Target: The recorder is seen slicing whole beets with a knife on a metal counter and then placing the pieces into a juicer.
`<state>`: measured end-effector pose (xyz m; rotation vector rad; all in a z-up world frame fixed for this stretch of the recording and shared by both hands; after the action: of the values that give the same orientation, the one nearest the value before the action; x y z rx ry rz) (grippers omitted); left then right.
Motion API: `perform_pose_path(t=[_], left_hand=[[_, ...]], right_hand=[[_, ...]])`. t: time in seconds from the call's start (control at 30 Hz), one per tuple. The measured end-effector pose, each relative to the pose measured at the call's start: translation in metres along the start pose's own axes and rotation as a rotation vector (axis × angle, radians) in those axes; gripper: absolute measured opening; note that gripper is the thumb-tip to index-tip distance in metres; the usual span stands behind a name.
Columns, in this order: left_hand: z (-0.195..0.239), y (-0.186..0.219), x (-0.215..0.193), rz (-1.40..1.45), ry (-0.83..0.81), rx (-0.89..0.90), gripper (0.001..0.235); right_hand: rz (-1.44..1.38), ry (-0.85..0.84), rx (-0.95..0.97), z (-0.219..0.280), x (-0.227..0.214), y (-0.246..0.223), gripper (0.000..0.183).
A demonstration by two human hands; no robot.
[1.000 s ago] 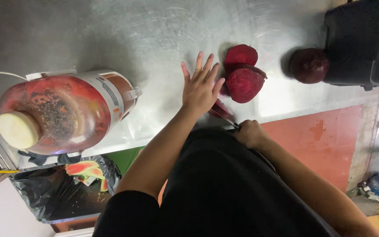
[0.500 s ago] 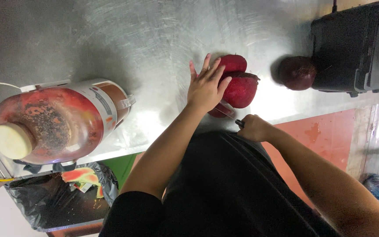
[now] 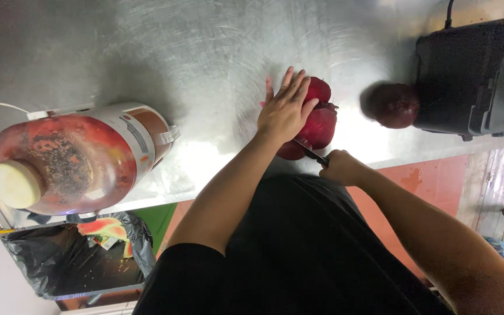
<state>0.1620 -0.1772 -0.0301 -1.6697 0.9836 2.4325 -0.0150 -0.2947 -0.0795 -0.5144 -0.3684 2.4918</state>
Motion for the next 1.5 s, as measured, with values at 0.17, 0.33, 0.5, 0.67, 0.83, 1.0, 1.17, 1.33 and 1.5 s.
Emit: perform_pose_path(t=[0.17,0.33,0.5,0.67,0.83,1.0,1.17,1.33,1.5], left_hand=[[0.014,0.001,-0.006,0.039,0.017,0.048,0.062],[0.045,-0.016,0.007,0.095,0.049,0.101,0.06],[0.049,-0.018,-0.004,0.136,0.135,0.145,0.057],[0.048,-0.025,0.008,0.117,0.152,0.172,0.057],[0.047,-0.022,0.008,0.123,0.081,0.162,0.056],[0.024,-0.03,0.027,0.123,-0.006,0.131,0.062],[0.022,-0.032,0.023,0.224,0.038,0.172,0.062],[0.025,-0.033,0.02,0.212,0.041,0.189,0.061],[0.025,-0.036,0.029,0.185,0.132,0.221,0.062]], right_hand=[[0.007,0.001,0.003,0.005,0.013,-0.006,0.032],[0.005,0.017,0.01,-0.007,0.049,0.003,0.035],[0.097,-0.008,-0.029,-0.008,0.058,-0.003,0.034],[0.041,0.014,0.077,-0.013,0.041,-0.013,0.035],[0.014,-0.005,0.056,-0.011,0.053,-0.005,0.04],[0.089,0.003,-0.016,-0.037,0.041,0.001,0.043],[0.097,0.029,-0.045,-0.049,0.046,0.009,0.043],[0.06,0.059,-0.148,-0.056,0.05,0.002,0.05],[0.192,0.01,-0.103,-0.062,0.063,0.017,0.04]])
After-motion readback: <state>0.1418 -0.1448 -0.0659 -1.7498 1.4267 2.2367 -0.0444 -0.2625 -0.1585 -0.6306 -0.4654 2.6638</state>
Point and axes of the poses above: each hand's wrist, its own z-axis away from the middle knuckle, its own x-axis out of the palm, y = z × x, the point moved 8 cm from there along -z, towards the middle knuckle, and after that the axes turned 8 degrees about -x, right-handed, at the moved point
